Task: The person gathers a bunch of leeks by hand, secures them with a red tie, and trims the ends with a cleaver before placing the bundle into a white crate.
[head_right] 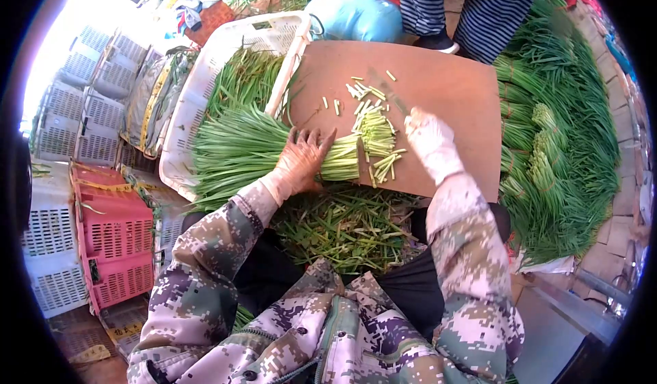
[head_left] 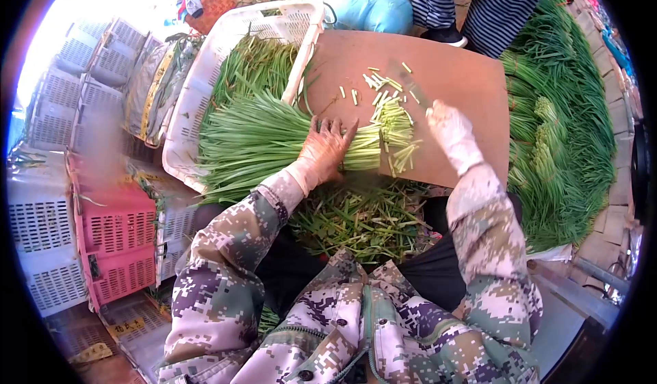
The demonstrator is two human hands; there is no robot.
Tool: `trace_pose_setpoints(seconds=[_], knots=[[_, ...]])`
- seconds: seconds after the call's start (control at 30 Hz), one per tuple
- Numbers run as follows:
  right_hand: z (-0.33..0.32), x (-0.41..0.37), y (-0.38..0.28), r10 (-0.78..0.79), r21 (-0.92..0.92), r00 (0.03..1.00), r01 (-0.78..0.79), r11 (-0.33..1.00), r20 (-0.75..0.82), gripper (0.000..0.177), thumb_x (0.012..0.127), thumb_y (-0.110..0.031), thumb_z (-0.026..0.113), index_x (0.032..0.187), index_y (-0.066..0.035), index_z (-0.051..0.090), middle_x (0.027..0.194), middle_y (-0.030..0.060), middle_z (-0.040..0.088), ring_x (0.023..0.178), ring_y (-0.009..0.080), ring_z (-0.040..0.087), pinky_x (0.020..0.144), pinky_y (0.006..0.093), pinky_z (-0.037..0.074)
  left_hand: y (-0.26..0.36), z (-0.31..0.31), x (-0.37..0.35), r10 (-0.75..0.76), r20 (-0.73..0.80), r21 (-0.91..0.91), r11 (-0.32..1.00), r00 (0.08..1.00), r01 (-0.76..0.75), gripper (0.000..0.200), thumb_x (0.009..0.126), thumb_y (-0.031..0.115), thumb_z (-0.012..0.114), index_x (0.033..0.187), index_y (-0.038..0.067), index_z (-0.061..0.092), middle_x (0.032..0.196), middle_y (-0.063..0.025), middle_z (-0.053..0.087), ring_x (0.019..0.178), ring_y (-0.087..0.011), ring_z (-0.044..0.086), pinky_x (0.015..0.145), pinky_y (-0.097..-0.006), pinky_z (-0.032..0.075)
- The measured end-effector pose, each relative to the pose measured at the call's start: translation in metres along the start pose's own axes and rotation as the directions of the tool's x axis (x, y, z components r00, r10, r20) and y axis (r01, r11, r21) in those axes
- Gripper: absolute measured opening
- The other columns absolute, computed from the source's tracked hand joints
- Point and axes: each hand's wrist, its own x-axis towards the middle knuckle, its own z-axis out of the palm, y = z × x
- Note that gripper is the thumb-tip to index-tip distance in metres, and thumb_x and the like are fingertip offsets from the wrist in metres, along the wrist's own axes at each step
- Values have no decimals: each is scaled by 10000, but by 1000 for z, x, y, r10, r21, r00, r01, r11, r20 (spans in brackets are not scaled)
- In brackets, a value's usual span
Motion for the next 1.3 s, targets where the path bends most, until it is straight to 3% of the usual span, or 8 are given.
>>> trace_pose_setpoints(seconds=[0.2, 0.4, 0.57, 0.67, 0.8, 1.07, 1.2, 1.3], knots=[[-9, 83, 31, 198, -35, 977, -196, 980, 77, 233, 908, -267, 475, 941, -92, 624, 943, 163, 658, 871, 370, 625, 738, 479, 508, -2, 2, 2, 5, 35, -76, 997, 999, -2, 1134, 540, 398, 837, 1426, 23, 235, 1188, -171, 509, 1133, -338, 484, 1022, -491, 342], [37, 114, 41, -67, 27, 992, 70, 997, -103, 186, 868, -194, 502, 943, -87, 634, 955, 156, 662, 893, 359, 628, 766, 468, 508, -8, -6, 1, 23, 59, -116, 993, 998, -16, 1100, 540, 378, 838, 1412, 34, 262, 1158, -181, 521, 1119, -334, 498, 1014, -488, 357], [16, 89, 8, -246, 93, 967, 239, 967, 72, 158, 846, -157, 508, 907, -84, 633, 912, 139, 662, 863, 347, 633, 748, 460, 510, -26, -67, -29, -179, -11, -347, 923, 984, 164, 1130, 472, 234, 902, 1401, 74, 279, 1262, -183, 492, 1157, -332, 496, 1007, -483, 403], [4, 47, -10, -360, 81, 924, 352, 933, 128, 104, 832, -128, 518, 829, -119, 621, 828, 114, 654, 799, 316, 644, 673, 422, 527, -60, -88, -63, -292, -508, -482, 876, 811, 14, 1142, 501, 177, 893, 1450, 83, 264, 1146, -178, 570, 1027, -314, 592, 900, -429, 507], [-4, -23, -39, -372, 103, 917, 360, 927, 141, 69, 802, -130, 539, 830, -108, 598, 782, 111, 631, 751, 307, 641, 657, 403, 533, -84, -110, -86, -587, -495, -760, 650, 641, 7, 1069, 590, 210, 867, 1446, 40, 249, 1222, -195, 552, 1083, -310, 583, 887, -399, 512], [-33, -80, -84, -444, 207, 853, 399, 893, 274, 204, 741, -107, 617, 943, -101, 645, 884, 97, 668, 828, 280, 654, 730, 370, 543, -87, -95, -96, -521, -737, -573, 819, 430, 10, 983, 609, 207, 860, 1405, 11, 317, 1171, -168, 596, 1036, -266, 618, 863, -363, 505], [7, -46, -7, -30, 396, 985, 97, 913, -172, 190, 793, -105, 608, 976, -92, 658, 908, 98, 676, 842, 293, 649, 747, 364, 537, -86, -72, -98, -595, -700, -666, 744, 394, -59, 1003, 602, 226, 869, 1406, 7, 309, 1163, -165, 604, 1026, -263, 624, 865, -360, 503], [2, -12, 26, -53, -21, 958, 49, 999, -282, 159, 846, -127, 586, 977, -77, 659, 883, 115, 679, 823, 296, 648, 747, 360, 533, -87, -71, -105, -583, -705, -649, 759, 404, -39, 1005, 594, 237, 876, 1395, 4, 315, 1149, -164, 610, 1023, -263, 627, 867, -364, 504]])
